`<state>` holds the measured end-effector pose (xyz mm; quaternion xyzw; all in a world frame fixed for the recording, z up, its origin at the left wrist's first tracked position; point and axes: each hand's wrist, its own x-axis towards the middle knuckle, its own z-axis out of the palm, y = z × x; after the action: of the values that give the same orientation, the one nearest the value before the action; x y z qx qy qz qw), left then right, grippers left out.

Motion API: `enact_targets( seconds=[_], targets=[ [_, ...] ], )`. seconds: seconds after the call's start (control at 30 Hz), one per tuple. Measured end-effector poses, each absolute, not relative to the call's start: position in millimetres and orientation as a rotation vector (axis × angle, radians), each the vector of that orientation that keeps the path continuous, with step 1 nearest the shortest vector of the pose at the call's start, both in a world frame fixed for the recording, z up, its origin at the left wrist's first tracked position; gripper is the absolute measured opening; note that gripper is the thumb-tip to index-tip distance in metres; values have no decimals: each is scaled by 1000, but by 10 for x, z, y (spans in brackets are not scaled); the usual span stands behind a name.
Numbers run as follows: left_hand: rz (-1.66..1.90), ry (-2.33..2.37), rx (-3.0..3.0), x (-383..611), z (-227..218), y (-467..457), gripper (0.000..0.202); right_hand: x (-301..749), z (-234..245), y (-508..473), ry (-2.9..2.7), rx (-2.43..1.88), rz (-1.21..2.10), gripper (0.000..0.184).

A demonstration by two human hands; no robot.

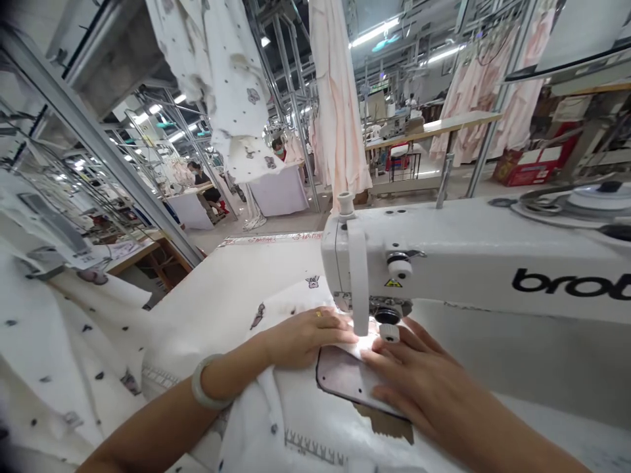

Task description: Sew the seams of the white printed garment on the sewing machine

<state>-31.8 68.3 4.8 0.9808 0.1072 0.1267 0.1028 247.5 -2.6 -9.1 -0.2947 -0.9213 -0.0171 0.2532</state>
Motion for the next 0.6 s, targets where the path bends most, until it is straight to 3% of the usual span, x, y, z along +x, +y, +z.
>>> enact_targets(
  seconds=[0.27,0.43,0.6],
  targets=[
    [439,281,2940,-316,-4,679,37,2484,-195,-40,-2580,-1044,57,46],
    [372,431,2956,-297,-9,746,42,2519,-259,-13,-2570,-1065,-96,52],
    [225,617,2907,-257,71,758,52,2515,-173,22,-2554,-992,-101,45]
  ],
)
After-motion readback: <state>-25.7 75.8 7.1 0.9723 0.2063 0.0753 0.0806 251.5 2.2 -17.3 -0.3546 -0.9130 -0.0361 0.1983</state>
